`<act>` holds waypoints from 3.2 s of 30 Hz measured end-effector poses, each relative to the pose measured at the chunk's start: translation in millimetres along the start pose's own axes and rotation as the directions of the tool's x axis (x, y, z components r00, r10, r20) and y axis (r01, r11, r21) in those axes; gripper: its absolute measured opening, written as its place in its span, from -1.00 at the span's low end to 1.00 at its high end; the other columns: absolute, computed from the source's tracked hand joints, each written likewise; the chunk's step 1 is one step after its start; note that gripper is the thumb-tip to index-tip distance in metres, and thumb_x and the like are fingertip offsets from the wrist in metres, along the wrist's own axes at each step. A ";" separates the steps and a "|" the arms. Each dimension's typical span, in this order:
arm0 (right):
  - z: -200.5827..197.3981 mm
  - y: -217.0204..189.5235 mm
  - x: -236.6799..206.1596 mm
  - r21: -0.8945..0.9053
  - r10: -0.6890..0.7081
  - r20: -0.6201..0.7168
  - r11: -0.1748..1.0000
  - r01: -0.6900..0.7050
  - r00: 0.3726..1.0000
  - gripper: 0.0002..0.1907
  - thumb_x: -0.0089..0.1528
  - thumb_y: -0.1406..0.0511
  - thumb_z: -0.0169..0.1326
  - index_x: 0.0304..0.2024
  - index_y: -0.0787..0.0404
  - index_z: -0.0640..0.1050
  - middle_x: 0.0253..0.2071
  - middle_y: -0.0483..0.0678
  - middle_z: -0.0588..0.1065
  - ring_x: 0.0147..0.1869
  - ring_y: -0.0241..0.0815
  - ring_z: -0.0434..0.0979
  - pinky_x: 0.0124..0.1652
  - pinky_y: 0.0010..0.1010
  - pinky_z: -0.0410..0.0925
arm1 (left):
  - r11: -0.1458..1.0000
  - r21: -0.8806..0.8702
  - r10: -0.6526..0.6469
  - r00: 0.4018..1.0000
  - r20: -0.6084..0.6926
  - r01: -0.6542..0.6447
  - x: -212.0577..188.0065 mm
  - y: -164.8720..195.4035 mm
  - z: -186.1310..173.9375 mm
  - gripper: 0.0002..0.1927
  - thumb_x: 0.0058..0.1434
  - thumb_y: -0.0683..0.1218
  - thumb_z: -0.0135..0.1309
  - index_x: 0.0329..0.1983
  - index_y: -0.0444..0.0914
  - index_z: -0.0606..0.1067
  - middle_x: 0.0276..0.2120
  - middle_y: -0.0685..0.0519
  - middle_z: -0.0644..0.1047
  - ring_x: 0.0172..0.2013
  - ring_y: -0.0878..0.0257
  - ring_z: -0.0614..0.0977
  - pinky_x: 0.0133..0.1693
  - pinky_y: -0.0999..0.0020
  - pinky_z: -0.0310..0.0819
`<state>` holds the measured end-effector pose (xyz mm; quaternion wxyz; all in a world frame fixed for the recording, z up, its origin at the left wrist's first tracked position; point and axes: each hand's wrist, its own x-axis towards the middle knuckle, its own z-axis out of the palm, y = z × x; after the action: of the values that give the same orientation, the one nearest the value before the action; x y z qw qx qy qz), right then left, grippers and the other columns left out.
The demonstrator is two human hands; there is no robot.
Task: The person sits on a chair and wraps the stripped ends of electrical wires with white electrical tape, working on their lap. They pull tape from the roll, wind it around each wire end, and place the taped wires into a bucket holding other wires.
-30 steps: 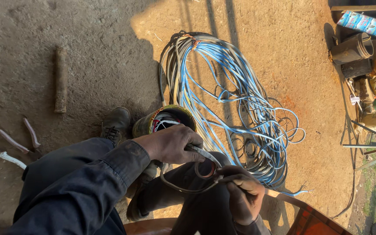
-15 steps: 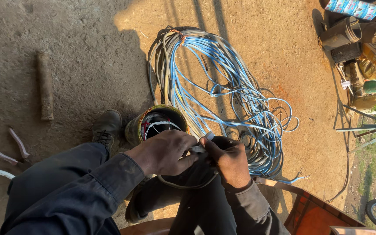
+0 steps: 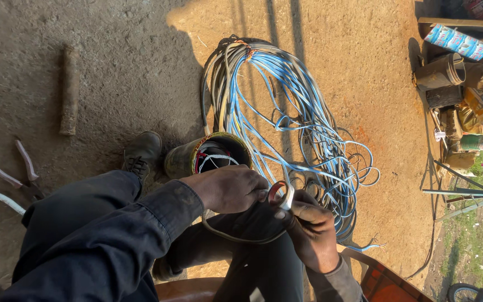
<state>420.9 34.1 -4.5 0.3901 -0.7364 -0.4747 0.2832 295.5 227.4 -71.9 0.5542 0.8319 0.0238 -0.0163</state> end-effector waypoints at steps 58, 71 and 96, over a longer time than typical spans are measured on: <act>-0.6 20.5 -7.6 -0.317 -0.349 0.241 0.854 0.413 0.906 -0.59 -0.04 0.39 0.31 -0.10 0.19 0.70 -0.26 0.01 0.46 -0.13 -0.05 0.46 -0.16 -0.30 0.35 | 0.882 -0.449 -0.181 0.983 -0.045 0.142 3.3 -18.9 6.3 -0.67 0.27 0.04 0.09 -0.20 -0.33 0.64 -0.42 -0.05 0.63 -0.40 0.21 0.62 -0.30 0.22 0.50; 32.9 23.6 -14.6 0.694 0.416 -0.177 0.695 -0.187 0.892 -0.81 0.26 0.30 0.17 -0.19 0.35 0.58 -0.33 -0.06 0.47 -0.32 -0.26 0.45 -0.28 -0.38 0.38 | 0.988 0.047 0.156 0.910 -0.383 -0.150 -7.6 -11.4 18.7 -0.66 0.09 0.11 0.35 -0.34 -0.26 0.63 -0.41 -0.03 0.65 -0.33 0.03 0.70 -0.26 0.18 0.56; 18.8 7.3 -16.9 0.205 0.042 -0.042 0.978 -0.033 0.998 -0.80 0.16 0.37 0.32 -0.17 0.33 0.70 -0.26 -0.05 0.62 -0.25 -0.26 0.59 -0.28 -0.44 0.40 | 0.993 -0.103 0.041 0.995 -0.092 -0.051 -5.8 0.4 -0.6 -0.69 0.33 0.01 -0.05 -0.18 -0.31 0.57 -0.28 -0.14 0.63 -0.15 -0.04 0.66 -0.07 0.06 0.46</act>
<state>403.1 22.5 -19.9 0.4691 -0.7075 -0.4200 0.3209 289.7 227.7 -71.0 0.5961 0.8016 0.0302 0.0351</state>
